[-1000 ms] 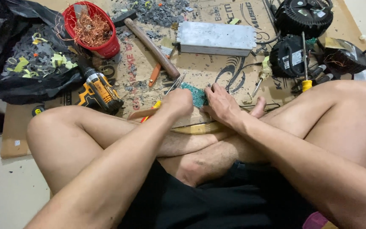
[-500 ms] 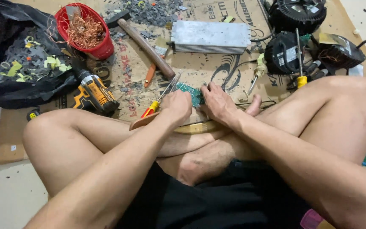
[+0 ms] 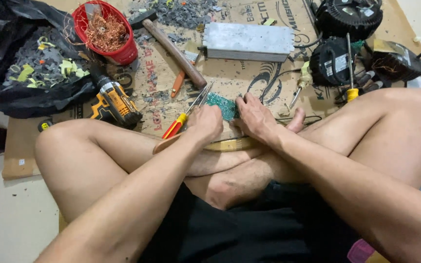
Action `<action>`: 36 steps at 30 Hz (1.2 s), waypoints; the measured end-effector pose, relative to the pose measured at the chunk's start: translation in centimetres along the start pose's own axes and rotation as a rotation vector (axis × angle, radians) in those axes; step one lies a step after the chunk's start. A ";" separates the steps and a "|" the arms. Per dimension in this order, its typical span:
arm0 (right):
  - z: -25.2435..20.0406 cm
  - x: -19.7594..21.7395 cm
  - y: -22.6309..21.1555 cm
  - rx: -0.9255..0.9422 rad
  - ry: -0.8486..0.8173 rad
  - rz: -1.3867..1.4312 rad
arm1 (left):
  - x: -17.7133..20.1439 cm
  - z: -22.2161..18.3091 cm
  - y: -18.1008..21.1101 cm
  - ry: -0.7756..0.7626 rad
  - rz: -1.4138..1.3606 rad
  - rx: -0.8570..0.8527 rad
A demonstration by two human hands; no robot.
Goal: A person is sitting on the floor and using a utility knife to scrape components or solder off a small circuit board.
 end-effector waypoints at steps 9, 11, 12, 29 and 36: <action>-2.6 3.3 -2.7 -0.128 0.012 -0.059 | 0.1 -1.7 -2.0 0.010 -0.098 -0.026; -1.2 3.2 -1.4 -0.061 0.094 -0.143 | 0.5 -2.0 -1.8 0.007 -0.112 -0.026; -0.5 3.4 -1.1 0.004 0.176 -0.224 | 0.7 -2.1 -1.8 0.001 -0.124 -0.026; -0.8 3.4 -3.4 0.127 -0.070 -0.189 | -0.6 2.2 -2.3 0.195 0.282 -0.005; -0.2 2.4 -2.7 0.124 -0.026 -0.203 | 0.5 1.1 -0.9 0.287 0.300 -0.203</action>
Point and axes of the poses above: each hand's wrist, its own z-axis towards the middle knuckle, its own x-axis out of the back of the hand, y = z × x, the point moved 8 cm from there along z, towards the middle knuckle
